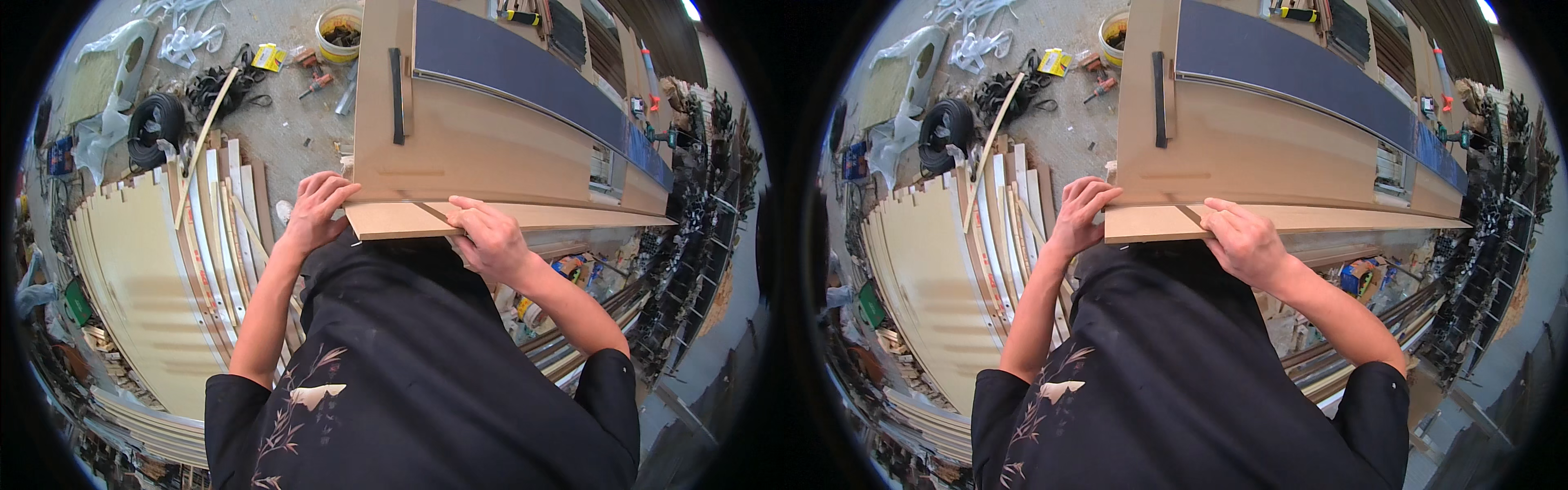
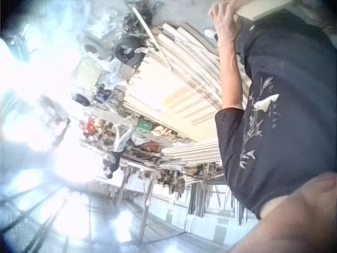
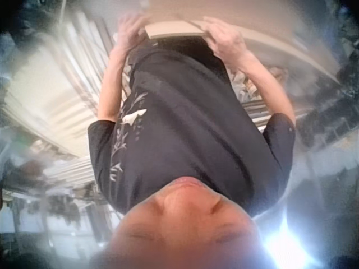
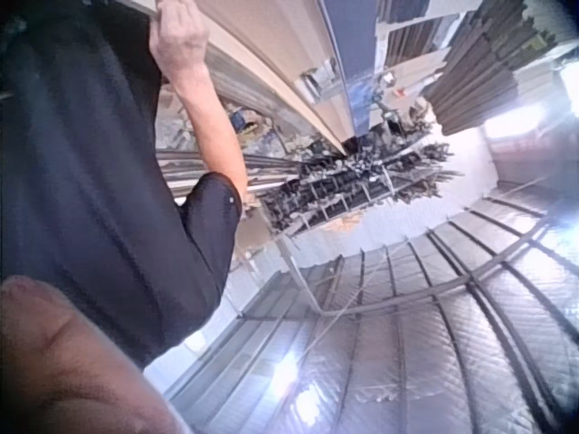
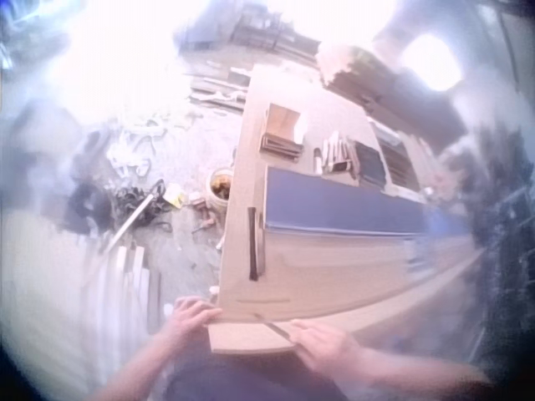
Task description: The person handles wooden boards and dark strips in a workshop, aligning and fitting the strips to the edges of the boards. They use scissors to trim a strip and repeatedly test the fit by placing the strip against the board edge. The person moves between the workbench and the floor, picking up and setting down materials.
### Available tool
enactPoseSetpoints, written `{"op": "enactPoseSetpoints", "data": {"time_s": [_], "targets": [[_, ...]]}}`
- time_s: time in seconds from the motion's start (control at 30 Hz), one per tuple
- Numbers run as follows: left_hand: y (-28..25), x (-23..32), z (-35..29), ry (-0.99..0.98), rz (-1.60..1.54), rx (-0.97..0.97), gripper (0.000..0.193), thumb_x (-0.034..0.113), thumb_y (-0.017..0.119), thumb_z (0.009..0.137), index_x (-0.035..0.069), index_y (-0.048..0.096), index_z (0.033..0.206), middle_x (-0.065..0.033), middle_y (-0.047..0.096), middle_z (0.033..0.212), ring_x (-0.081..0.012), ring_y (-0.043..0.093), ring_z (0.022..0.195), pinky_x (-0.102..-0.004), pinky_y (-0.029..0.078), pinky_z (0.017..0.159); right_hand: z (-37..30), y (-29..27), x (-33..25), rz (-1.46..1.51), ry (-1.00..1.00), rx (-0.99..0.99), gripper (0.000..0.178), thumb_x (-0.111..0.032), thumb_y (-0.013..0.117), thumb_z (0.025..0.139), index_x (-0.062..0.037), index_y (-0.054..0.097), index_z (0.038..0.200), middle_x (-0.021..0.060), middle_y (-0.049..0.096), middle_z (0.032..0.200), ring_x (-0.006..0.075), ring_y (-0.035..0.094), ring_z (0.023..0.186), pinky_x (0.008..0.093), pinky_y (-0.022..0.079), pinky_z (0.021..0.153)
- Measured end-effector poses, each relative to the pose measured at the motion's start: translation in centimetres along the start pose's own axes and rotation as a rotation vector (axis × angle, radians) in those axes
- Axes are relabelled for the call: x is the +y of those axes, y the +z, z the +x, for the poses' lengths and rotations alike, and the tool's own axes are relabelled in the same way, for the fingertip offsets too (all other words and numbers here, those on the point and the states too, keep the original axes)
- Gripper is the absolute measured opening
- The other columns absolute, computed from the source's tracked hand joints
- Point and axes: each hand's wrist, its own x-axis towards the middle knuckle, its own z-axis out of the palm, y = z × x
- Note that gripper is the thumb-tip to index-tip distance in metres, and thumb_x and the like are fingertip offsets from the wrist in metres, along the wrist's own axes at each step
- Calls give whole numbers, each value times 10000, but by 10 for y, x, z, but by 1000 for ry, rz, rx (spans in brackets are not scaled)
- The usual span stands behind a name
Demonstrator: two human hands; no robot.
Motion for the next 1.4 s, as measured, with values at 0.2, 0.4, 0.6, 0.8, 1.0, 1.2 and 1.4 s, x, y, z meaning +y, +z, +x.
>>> {"op": "enactPoseSetpoints", "data": {"time_s": [0.2, 0.4, 0.6, 0.8, 1.0, 1.2, 1.4], "targets": [[-66, -8, 44, -106, -52, -199, 1015, 339, 942, 573, 129, 521, 1472, -106, 530, 1432, -377, 446, 1332, -487, 368, 1139, 1, 0, -4, -89, 32, -19, 496, -133, 859, 724, -25, 629, 1151, 123, 677, 1053, 321, 656, 1080, 436, 499, 995], [-73, -24, 131, 6, -66, -412, 922, 303, 905, 669, 148, 510, 1487, -104, 543, 1425, -348, 443, 1364, -486, 365, 1164, -3, -1, -9, -128, 98, 38, 776, -385, 880, 724, -35, 559, 1338, 125, 633, 1190, 332, 561, 1243, 496, 374, 1154], [-3, -47, 189, -317, -21, -294, 702, 376, 837, 815, 15, 556, 1347, -180, 671, 1184, -350, 629, 1106, -429, 496, 991, -11, 13, -13, -180, 202, 144, 770, -449, 839, 786, -24, 556, 1363, 179, 616, 1257, 356, 500, 1317, 533, 330, 1184], [42, -28, 220, -224, 352, -191, 843, 327, 805, 799, 3, 377, 1448, -267, 644, 1207, -424, 629, 1132, -482, 506, 963, -28, -2, -22, -191, 294, 396, 713, -503, 745, 873, -25, 558, 1368, 138, 612, 1309, 338, 481, 1333, 533, 318, 1183], [32, -52, 217, -344, 241, -56, 870, 205, 747, 793, 20, 284, 1505, -296, 689, 1117, -469, 684, 1051, -495, 532, 941, -54, -7, 28, -170, 281, 620, 646, -487, 709, 906, -22, 579, 1335, 114, 617, 1280, 312, 501, 1301, 517, 348, 1159], [35, -85, 232, -707, 111, -61, 763, 133, 840, 659, -57, 497, 1313, -160, 723, 996, -266, 712, 875, -378, 566, 841, -92, -21, 74, -114, 348, 715, 593, -445, 693, 927, -13, 585, 1319, 109, 620, 1232, 309, 518, 1265, 509, 353, 1147], [18, -88, 239, -860, -64, -162, 192, 149, 753, 741, -27, 689, 786, -32, 611, 690, -145, 549, 503, -306, 476, 494, -110, -32, 92, -23, 369, 738, 579, -405, 709, 924, -2, 583, 1321, 122, 613, 1209, 315, 520, 1255, 507, 357, 1137]]}}
